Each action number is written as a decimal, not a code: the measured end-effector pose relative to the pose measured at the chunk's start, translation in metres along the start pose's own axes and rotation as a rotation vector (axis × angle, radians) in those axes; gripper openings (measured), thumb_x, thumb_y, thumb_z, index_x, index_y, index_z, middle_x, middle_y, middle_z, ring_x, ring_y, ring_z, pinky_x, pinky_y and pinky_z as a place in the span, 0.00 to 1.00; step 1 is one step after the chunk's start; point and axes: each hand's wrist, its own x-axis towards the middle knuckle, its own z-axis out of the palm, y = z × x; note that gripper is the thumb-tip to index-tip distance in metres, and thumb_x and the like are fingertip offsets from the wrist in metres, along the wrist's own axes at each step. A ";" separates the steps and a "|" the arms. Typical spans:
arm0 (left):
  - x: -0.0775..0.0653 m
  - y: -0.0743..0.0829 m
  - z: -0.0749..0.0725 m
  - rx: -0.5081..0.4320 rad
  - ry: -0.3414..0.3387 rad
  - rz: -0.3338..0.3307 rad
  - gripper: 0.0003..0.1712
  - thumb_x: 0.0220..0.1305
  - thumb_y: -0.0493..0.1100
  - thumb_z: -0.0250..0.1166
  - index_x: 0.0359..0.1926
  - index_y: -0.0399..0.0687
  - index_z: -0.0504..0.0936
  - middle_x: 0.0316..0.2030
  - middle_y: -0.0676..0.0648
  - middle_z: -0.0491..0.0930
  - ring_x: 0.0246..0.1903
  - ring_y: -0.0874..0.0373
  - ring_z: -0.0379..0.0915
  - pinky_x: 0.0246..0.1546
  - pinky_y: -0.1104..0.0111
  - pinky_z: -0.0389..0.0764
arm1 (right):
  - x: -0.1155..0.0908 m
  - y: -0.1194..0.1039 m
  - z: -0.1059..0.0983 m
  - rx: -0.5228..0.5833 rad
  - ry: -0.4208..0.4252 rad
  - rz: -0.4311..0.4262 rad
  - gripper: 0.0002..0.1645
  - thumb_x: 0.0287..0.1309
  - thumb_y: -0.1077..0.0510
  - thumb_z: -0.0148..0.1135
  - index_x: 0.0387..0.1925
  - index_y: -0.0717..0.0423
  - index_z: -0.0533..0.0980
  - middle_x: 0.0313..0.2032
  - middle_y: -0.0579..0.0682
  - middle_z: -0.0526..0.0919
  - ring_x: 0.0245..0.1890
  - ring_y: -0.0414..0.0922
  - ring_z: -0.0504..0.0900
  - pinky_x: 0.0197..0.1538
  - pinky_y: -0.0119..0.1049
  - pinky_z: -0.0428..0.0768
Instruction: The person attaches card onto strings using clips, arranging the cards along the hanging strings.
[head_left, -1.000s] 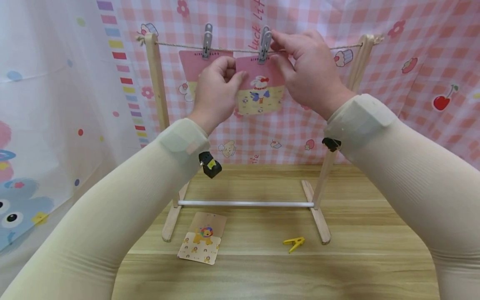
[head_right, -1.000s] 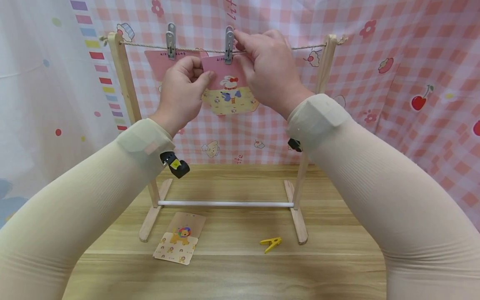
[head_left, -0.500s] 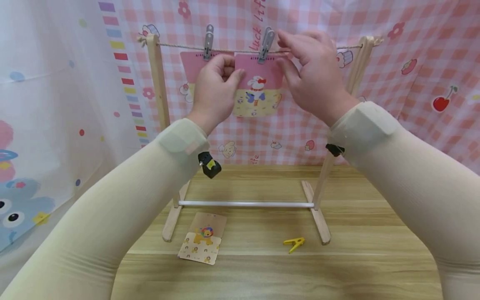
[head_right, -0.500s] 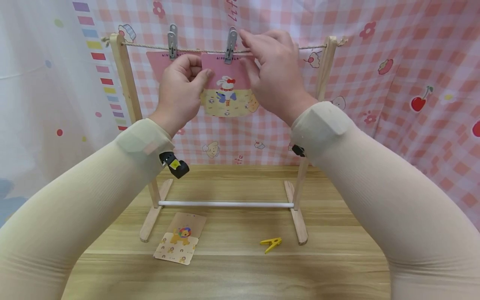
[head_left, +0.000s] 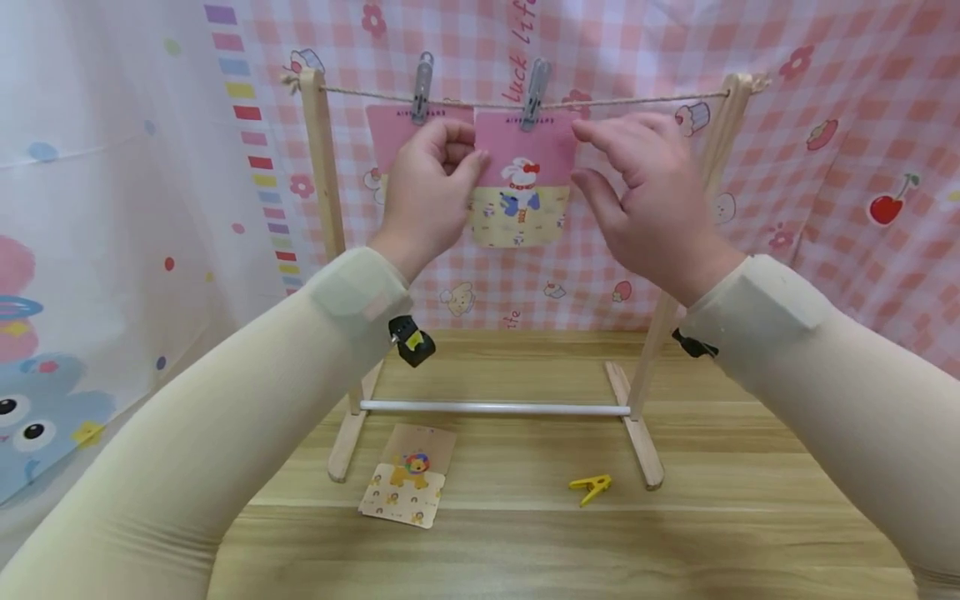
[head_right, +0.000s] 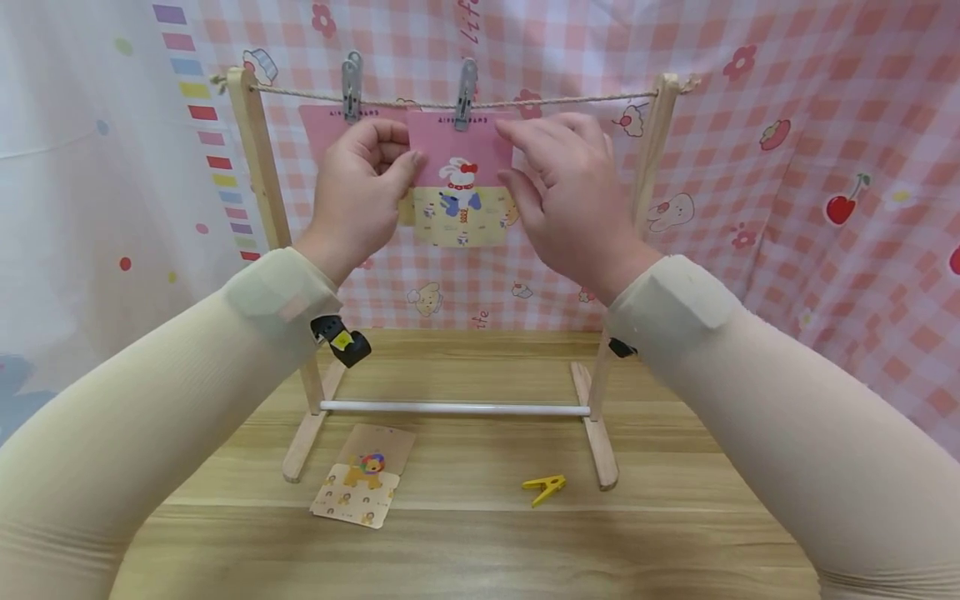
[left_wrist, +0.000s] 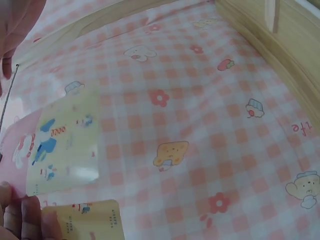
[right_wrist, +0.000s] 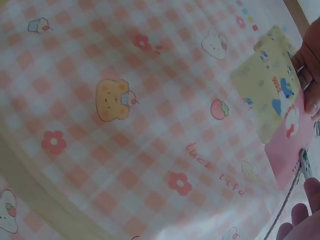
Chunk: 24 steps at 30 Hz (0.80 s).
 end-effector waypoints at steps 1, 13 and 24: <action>-0.001 -0.001 -0.001 -0.003 -0.002 0.003 0.14 0.78 0.44 0.62 0.60 0.47 0.79 0.45 0.51 0.82 0.44 0.61 0.79 0.48 0.73 0.84 | -0.004 0.000 0.000 0.000 0.000 -0.010 0.22 0.71 0.62 0.66 0.63 0.63 0.80 0.59 0.58 0.87 0.61 0.55 0.82 0.75 0.46 0.65; -0.023 -0.016 -0.016 -0.003 -0.056 0.063 0.14 0.78 0.42 0.63 0.58 0.43 0.79 0.42 0.49 0.81 0.39 0.59 0.77 0.42 0.72 0.81 | -0.051 0.009 0.008 0.020 -0.098 0.008 0.21 0.68 0.65 0.68 0.60 0.66 0.81 0.55 0.62 0.88 0.57 0.59 0.82 0.69 0.53 0.71; -0.059 -0.051 -0.033 0.259 -0.419 0.040 0.15 0.78 0.48 0.63 0.60 0.48 0.80 0.47 0.51 0.86 0.44 0.57 0.83 0.46 0.63 0.86 | -0.099 0.020 0.020 0.046 -0.568 0.022 0.16 0.66 0.62 0.72 0.54 0.57 0.86 0.49 0.53 0.91 0.51 0.52 0.87 0.55 0.52 0.85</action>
